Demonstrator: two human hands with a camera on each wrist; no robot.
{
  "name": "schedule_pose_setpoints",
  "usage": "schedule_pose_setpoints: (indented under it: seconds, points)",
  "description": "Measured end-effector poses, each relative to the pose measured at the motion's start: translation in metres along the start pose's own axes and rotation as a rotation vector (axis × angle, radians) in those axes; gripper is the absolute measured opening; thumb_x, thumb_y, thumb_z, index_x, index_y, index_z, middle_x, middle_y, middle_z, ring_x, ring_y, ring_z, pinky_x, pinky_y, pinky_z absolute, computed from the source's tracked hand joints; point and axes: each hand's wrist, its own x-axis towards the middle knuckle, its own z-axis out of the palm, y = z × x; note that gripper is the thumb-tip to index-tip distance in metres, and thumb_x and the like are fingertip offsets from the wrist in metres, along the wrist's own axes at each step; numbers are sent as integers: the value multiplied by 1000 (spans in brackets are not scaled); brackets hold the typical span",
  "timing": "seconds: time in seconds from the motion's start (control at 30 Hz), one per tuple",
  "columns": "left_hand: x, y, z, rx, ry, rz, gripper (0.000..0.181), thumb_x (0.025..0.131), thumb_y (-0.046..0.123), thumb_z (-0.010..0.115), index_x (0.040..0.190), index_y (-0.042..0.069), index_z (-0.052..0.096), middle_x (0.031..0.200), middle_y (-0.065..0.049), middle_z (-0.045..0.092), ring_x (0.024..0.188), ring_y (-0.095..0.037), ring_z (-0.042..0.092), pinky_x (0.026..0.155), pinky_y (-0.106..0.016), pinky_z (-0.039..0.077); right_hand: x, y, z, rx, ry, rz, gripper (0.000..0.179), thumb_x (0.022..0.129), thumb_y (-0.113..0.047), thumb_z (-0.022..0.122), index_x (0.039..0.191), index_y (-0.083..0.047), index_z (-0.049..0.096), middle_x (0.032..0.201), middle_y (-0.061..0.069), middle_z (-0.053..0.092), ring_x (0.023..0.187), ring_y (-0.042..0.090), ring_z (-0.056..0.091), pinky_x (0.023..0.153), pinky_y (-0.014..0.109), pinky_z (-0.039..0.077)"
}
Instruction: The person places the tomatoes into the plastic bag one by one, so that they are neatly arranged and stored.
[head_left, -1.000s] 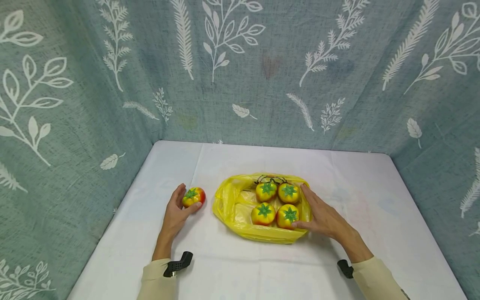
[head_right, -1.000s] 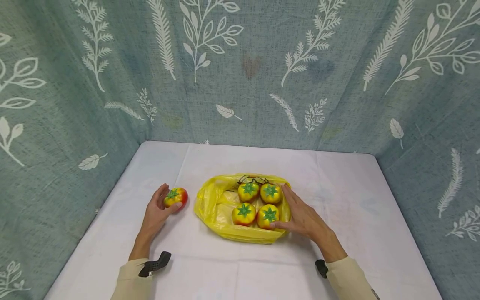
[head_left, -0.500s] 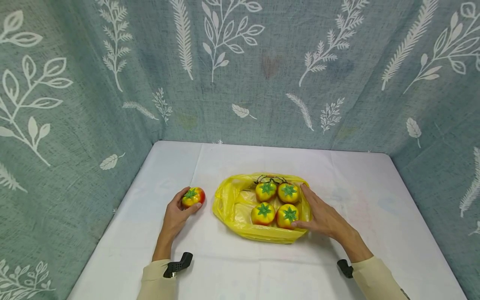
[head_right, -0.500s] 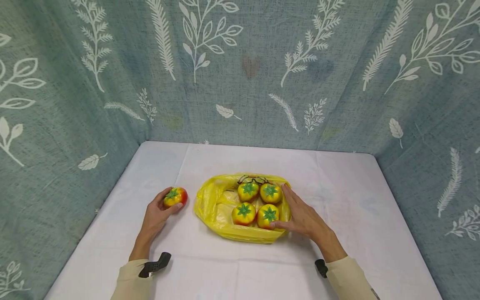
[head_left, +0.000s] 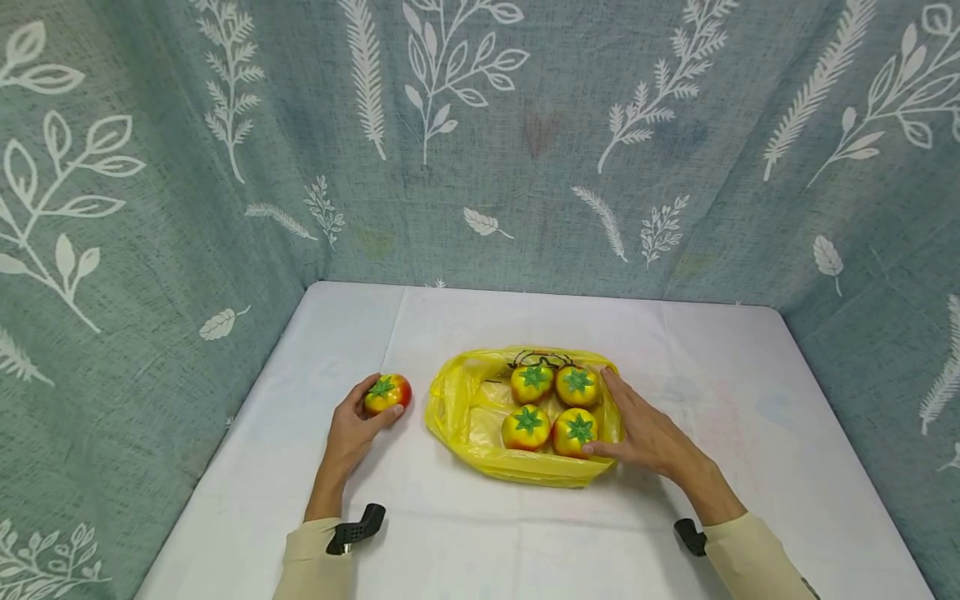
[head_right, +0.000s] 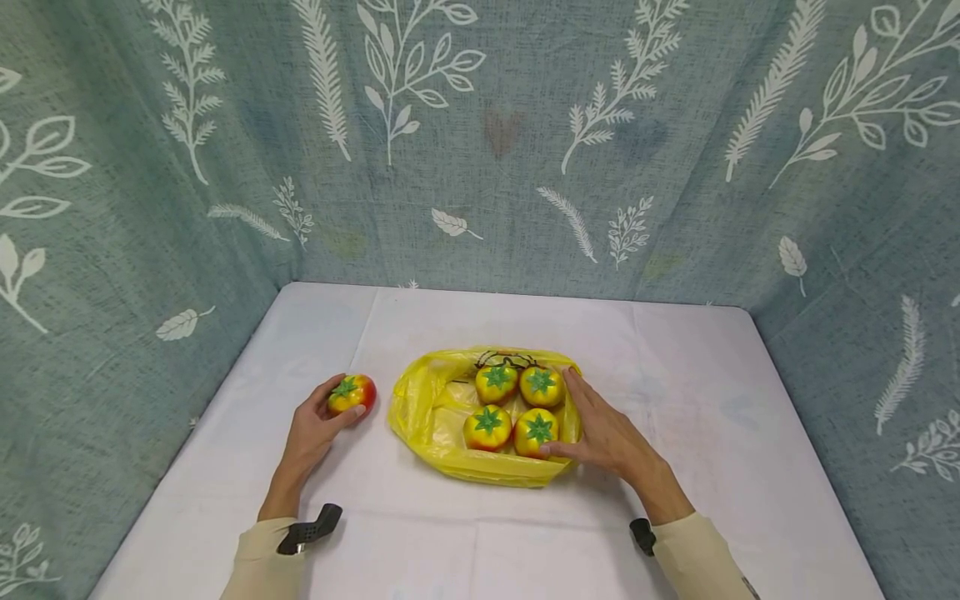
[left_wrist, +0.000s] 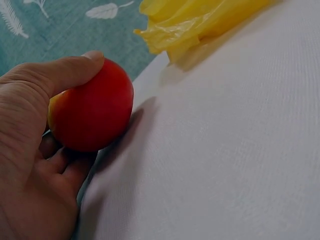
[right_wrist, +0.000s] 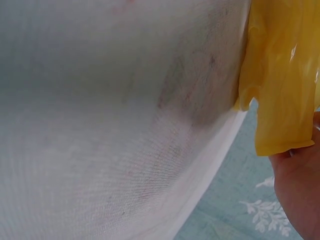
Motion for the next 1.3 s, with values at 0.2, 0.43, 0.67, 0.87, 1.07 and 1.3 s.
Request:
schedule_pose_setpoints:
  seconds: [0.2,0.43,0.67,0.87,1.07,1.3]
  points:
    - [4,4,1,-35,-15,20,76,87,34,82,150,11,47,150,-12,47,134,-26,47,116,-45,35,-1,0,-1,-5,2,5,121,77,-74,71,164,-19,7,167,16,16,144,44,33,105,66,40]
    - [7,12,1,-51,-13,21,74,88,31,82,150,11,47,150,-11,47,135,-24,46,116,-38,35,-2,-2,-2,8,-2,15,122,76,-74,73,164,-20,8,168,14,15,145,43,32,106,65,40]
    - [6,16,0,-42,-2,27,72,88,28,81,150,10,47,149,-12,48,133,-25,48,106,-15,38,-1,-2,-1,3,5,3,121,77,-73,72,164,-18,8,167,15,16,145,43,32,106,65,39]
    - [6,19,-2,-50,-8,20,73,89,28,81,150,11,47,151,-11,46,134,-24,47,114,-31,37,0,-1,-1,-7,5,-3,121,78,-74,71,164,-18,8,167,16,16,145,44,32,106,66,40]
    - [9,22,-2,-55,-7,34,74,88,30,81,150,11,47,151,-12,46,136,-24,46,115,-30,36,0,-1,-1,-7,2,11,122,77,-75,71,164,-18,8,167,16,16,145,44,33,106,65,40]
    - [11,25,0,-50,-2,69,72,89,25,81,150,8,47,152,-14,45,137,-28,45,114,-26,35,-1,-1,-2,0,0,12,123,76,-75,72,164,-17,8,167,16,16,144,44,33,106,66,40]
